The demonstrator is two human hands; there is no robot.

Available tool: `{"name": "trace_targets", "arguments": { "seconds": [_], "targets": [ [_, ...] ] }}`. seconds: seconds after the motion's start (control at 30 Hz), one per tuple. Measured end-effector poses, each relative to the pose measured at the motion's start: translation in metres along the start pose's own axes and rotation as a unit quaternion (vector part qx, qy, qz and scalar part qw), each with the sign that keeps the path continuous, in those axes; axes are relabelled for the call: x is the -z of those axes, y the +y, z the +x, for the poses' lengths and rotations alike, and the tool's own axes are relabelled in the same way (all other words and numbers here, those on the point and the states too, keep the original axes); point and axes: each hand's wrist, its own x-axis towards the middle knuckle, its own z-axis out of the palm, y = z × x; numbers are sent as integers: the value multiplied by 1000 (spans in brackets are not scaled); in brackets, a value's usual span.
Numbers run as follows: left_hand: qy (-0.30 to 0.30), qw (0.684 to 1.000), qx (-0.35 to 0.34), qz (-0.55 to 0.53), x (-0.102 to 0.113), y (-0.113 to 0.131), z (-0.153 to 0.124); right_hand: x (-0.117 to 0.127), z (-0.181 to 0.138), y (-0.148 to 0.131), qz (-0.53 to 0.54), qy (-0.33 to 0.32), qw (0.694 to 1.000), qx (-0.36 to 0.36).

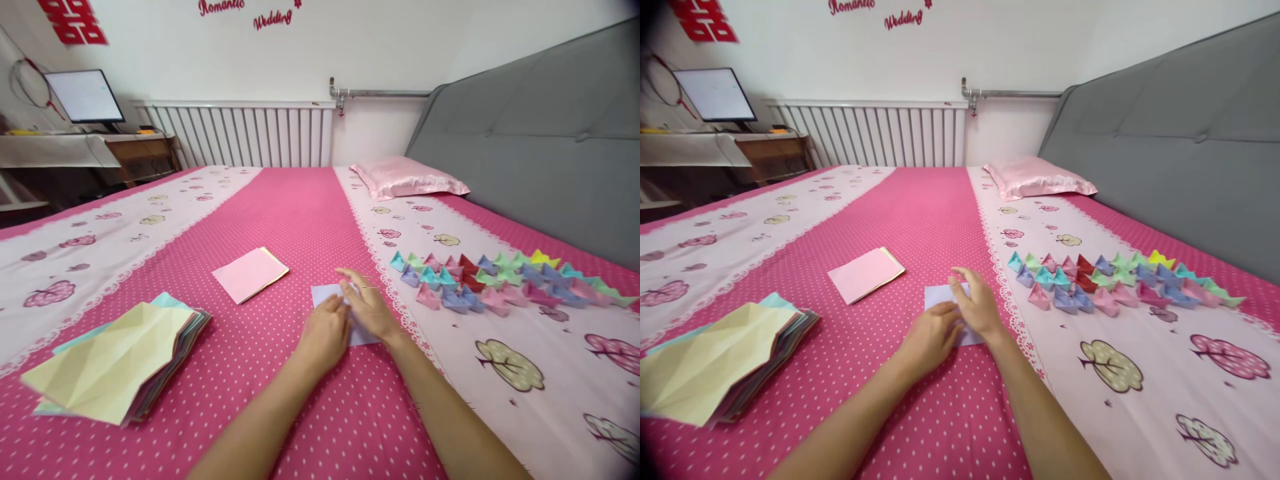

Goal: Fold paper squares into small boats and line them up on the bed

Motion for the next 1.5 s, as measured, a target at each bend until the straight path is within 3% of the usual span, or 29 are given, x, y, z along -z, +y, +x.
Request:
{"name": "trace_targets", "arguments": {
  "seconds": [0.07, 0.2, 0.33, 0.67, 0.87, 1.0, 1.1, 1.3, 1.4, 1.5],
  "targets": [
    [16, 999, 22, 39, -6, -12, 0, -14, -6, 2, -5, -76, 996, 41],
    [-46, 993, 31, 107, -23, -30, -6, -34, -19, 13, -90, -206, 972, 66],
    [-65, 988, 54, 125, -28, -30, -8, -37, -24, 20, -189, -243, 951, 36],
    [-73, 978, 159, 113, -20, -29, -5, -29, -17, 36, -314, -203, 927, -40],
    [-70, 970, 204, 113, -15, -37, -8, -21, -13, 46, -332, -130, 930, -89],
    [-47, 964, 240, 108, -4, -38, -8, -10, -3, 57, -288, -30, 951, -105],
    [-1, 963, 261, 74, 6, -35, -7, 1, 4, 64, -193, 35, 971, -139],
    [59, 955, 289, -30, 20, -37, -6, 9, 5, 60, 71, 47, 966, -244],
    [63, 949, 296, -85, 22, -39, -6, 9, 4, 56, 81, 27, 963, -254],
    [76, 931, 313, -169, 21, -39, -5, 8, 5, 59, -15, 42, 972, -229]
  ]
}}
